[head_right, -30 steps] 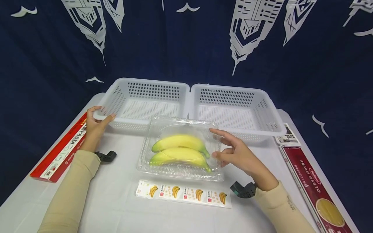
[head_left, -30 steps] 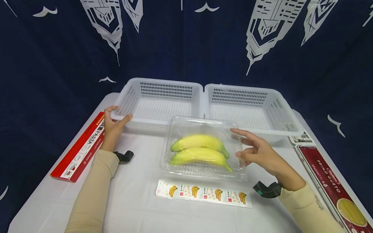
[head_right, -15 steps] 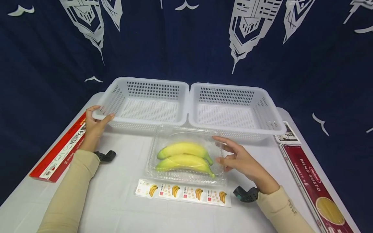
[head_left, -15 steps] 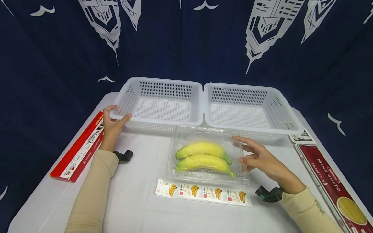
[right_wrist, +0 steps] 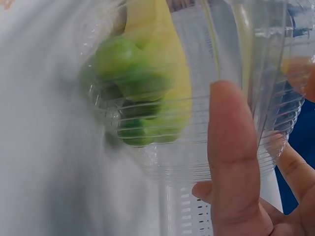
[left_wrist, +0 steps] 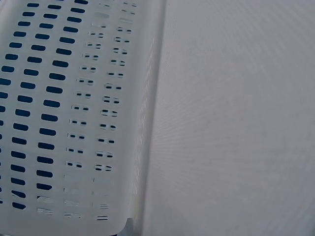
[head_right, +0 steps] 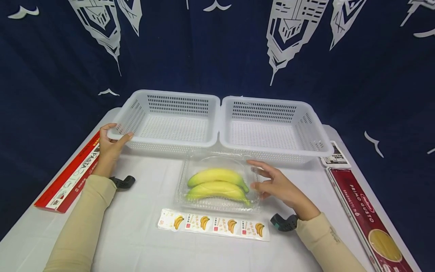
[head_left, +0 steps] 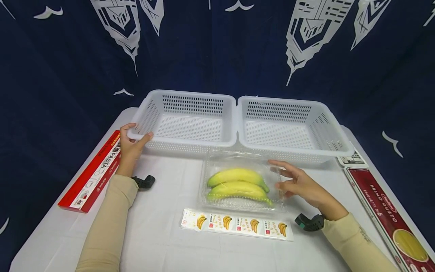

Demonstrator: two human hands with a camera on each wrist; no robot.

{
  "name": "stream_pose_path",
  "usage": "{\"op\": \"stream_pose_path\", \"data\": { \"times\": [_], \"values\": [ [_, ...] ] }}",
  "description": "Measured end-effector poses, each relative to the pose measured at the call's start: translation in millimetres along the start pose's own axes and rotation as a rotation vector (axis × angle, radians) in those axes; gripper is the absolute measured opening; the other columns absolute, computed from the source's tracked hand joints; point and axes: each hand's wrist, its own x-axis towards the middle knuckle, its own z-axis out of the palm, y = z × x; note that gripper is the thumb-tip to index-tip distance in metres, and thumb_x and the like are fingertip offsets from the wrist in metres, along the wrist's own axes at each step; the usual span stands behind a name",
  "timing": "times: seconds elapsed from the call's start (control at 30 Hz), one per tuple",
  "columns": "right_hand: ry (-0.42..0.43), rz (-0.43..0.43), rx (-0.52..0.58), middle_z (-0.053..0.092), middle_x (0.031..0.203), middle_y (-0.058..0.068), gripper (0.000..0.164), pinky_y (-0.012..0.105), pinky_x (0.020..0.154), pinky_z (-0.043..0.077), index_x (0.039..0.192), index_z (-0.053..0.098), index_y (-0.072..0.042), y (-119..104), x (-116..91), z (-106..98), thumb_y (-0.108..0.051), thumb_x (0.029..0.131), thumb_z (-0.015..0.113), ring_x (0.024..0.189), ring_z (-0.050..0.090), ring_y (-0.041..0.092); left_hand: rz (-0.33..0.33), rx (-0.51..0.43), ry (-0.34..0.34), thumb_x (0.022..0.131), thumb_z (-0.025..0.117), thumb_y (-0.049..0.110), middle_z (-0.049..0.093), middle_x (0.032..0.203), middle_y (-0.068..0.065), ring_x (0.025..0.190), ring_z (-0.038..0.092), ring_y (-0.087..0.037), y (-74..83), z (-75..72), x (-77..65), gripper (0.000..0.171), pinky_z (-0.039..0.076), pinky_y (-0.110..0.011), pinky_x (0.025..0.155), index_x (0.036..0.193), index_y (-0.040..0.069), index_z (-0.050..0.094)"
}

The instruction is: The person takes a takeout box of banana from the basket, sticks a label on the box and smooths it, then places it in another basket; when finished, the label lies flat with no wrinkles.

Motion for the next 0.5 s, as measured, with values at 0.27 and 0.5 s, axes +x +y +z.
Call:
{"op": "stream_pose_path", "data": {
  "times": [0.27, 0.5],
  "values": [
    [0.02, 0.031, -0.031, 0.034, 0.166, 0.035, 0.071, 0.039, 0.067, 0.064, 0.166, 0.039, -0.011, 3.7, 7.3, -4.2, -0.007, 0.102, 0.069, 0.112, 0.069, 0.018, -0.005, -0.02, 0.012, 0.099, 0.073, 0.003, 0.038, 0.162, -0.01, 0.144, 0.045, -0.024, 0.5, 2.1, -1.0, 0.062, 0.042, -0.032, 0.122, 0.144, 0.027, 0.039],
    [0.016, 0.029, -0.059, 0.035, 0.167, 0.033, 0.073, 0.04, 0.067, 0.063, 0.167, 0.036, -0.01, 3.6, 9.9, -4.2, -0.009, 0.103, 0.069, 0.109, 0.068, 0.019, -0.021, 0.009, 0.018, 0.099, 0.074, 0.004, 0.041, 0.159, -0.01, 0.138, 0.048, -0.021, 1.7, 0.7, -1.7, 0.064, 0.045, -0.027, 0.115, 0.149, 0.023, 0.039]
  ]
}}
